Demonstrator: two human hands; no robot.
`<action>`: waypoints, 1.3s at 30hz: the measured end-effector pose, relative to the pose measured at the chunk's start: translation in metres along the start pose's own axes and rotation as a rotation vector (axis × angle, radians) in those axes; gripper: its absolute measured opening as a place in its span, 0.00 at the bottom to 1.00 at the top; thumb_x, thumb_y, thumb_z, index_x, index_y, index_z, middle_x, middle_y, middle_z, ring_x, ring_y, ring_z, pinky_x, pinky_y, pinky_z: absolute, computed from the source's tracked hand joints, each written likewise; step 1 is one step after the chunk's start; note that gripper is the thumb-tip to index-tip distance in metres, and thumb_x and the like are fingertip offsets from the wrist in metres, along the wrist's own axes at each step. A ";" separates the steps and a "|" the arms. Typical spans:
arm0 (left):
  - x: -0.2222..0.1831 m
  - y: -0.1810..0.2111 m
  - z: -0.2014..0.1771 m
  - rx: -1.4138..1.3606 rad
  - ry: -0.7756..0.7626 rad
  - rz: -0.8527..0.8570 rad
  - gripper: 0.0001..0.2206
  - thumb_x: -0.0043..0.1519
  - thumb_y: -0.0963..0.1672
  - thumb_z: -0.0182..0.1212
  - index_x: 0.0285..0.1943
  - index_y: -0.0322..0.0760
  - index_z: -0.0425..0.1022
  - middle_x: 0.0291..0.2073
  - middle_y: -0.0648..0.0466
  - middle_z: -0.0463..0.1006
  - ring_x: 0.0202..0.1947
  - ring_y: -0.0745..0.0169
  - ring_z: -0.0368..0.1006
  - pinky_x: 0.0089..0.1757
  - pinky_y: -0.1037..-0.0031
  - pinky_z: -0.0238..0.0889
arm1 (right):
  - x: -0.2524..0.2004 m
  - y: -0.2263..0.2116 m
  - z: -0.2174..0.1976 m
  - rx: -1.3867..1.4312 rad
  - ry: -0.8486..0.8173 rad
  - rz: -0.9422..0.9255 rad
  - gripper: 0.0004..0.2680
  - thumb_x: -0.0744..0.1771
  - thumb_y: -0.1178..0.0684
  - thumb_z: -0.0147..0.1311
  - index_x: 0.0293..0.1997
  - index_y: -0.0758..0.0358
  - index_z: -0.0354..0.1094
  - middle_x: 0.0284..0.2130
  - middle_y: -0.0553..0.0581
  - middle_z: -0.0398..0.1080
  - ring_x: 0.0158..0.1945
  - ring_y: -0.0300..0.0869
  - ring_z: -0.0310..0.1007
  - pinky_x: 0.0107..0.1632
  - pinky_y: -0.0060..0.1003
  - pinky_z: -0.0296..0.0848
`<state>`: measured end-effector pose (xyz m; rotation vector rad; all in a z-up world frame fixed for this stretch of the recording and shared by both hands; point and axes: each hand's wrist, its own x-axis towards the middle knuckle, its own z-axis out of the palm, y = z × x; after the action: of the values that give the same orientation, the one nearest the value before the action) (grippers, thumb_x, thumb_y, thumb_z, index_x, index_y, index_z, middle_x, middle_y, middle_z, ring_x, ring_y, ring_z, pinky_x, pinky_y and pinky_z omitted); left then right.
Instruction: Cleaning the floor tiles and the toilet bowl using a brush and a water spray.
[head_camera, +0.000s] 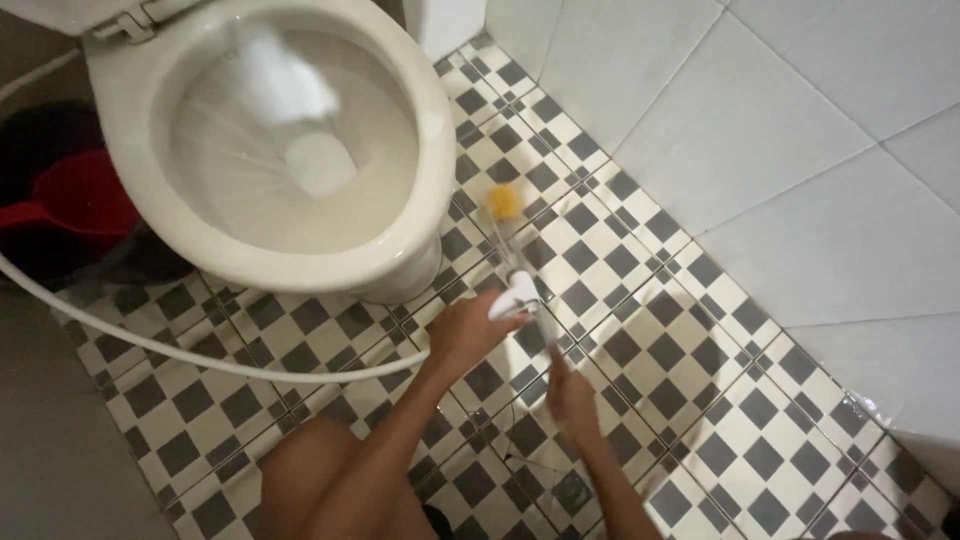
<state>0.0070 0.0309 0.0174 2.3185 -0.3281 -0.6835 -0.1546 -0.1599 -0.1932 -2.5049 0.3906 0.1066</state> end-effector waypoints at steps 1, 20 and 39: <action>0.002 -0.002 0.002 0.002 -0.006 0.000 0.23 0.55 0.61 0.63 0.42 0.44 0.78 0.26 0.53 0.81 0.28 0.55 0.79 0.33 0.61 0.67 | -0.018 -0.012 -0.003 0.002 -0.001 0.006 0.19 0.72 0.52 0.42 0.74 0.50 0.47 0.20 0.61 0.70 0.20 0.51 0.70 0.20 0.46 0.70; -0.004 -0.003 0.004 0.089 -0.048 0.011 0.26 0.54 0.62 0.62 0.40 0.43 0.78 0.26 0.52 0.81 0.28 0.55 0.79 0.33 0.61 0.68 | 0.073 0.043 0.064 0.067 0.231 -0.195 0.22 0.70 0.51 0.48 0.75 0.53 0.52 0.32 0.68 0.76 0.28 0.58 0.75 0.29 0.51 0.72; -0.015 -0.010 0.029 0.296 -0.240 0.166 0.28 0.51 0.64 0.65 0.44 0.44 0.80 0.36 0.49 0.82 0.40 0.49 0.80 0.42 0.58 0.71 | 0.211 -0.049 0.006 0.730 -0.371 0.422 0.24 0.67 0.60 0.50 0.73 0.52 0.50 0.27 0.63 0.72 0.25 0.49 0.76 0.24 0.47 0.76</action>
<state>-0.0212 0.0285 -0.0012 2.4498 -0.7686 -0.8808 0.0615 -0.1722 -0.2055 -1.6171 0.6548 0.4920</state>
